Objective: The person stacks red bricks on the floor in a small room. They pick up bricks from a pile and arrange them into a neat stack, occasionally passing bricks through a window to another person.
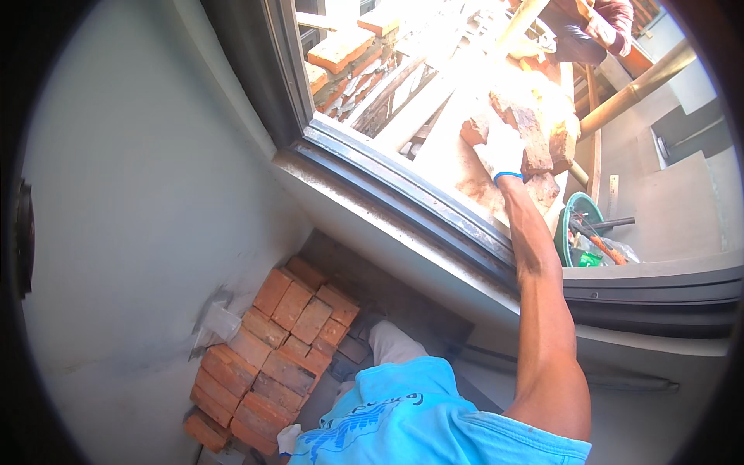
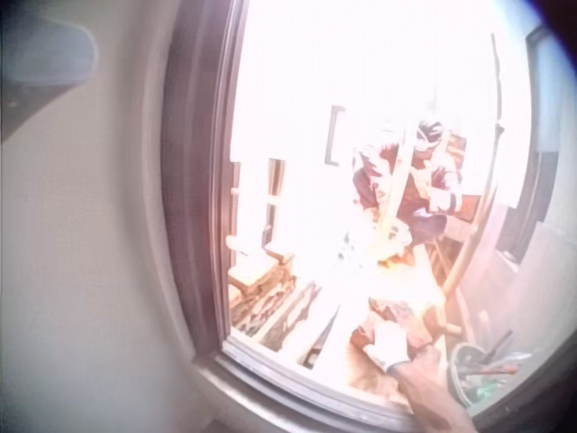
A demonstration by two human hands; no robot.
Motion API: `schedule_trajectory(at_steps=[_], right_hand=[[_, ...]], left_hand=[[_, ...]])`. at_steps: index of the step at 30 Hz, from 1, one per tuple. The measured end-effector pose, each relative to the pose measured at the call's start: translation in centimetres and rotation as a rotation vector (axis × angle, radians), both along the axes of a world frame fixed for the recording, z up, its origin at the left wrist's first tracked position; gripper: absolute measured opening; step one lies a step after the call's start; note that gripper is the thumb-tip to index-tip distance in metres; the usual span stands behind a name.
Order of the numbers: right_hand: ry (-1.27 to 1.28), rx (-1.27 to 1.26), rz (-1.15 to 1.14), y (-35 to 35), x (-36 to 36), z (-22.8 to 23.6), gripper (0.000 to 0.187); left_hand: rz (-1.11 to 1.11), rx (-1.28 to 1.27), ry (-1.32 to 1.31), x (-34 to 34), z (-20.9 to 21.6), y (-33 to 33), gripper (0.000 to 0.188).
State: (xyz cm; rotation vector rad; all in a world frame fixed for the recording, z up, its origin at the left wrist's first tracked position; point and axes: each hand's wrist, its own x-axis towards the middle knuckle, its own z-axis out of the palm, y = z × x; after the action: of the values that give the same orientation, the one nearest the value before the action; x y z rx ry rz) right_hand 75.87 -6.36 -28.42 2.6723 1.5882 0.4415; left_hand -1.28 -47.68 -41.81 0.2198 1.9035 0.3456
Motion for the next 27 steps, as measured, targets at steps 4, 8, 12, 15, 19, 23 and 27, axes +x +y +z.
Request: schedule_trajectory(at_steps=[4,8,12,15,19,23,27], right_hand=[[0.011,-0.04,0.002,-1.0,0.1,0.9,0.085],[-0.038,-0.012,0.007,-1.4,0.0,-0.5,0.088],[0.025,0.002,-0.037,-0.7,-0.9,0.0,0.082],[0.231,0.141,0.124,-1.5,-3.4,3.3,0.072],[0.315,0.134,0.17,-2.8,-9.2,5.1,0.047],[0.249,0.318,0.322,-9.5,-21.0,6.8,0.055],[0.02,0.292,0.207,-17.2,-23.1,4.6,0.083]], left_hand=[[-0.04,-0.044,-0.113,-1.7,-4.9,-1.9,0.047],[-0.005,0.041,-0.146,0.5,-5.1,-0.8,0.046],[-0.005,0.11,-0.121,2.0,-3.0,1.2,0.046],[-0.112,0.167,-0.11,0.4,-4.4,1.3,0.05],[-0.238,0.231,-0.045,-1.8,-5.1,1.4,0.056],[-0.225,0.364,-0.009,-4.8,-6.2,0.7,0.054],[-0.246,0.444,0.018,-6.9,-6.9,-0.2,0.052]])
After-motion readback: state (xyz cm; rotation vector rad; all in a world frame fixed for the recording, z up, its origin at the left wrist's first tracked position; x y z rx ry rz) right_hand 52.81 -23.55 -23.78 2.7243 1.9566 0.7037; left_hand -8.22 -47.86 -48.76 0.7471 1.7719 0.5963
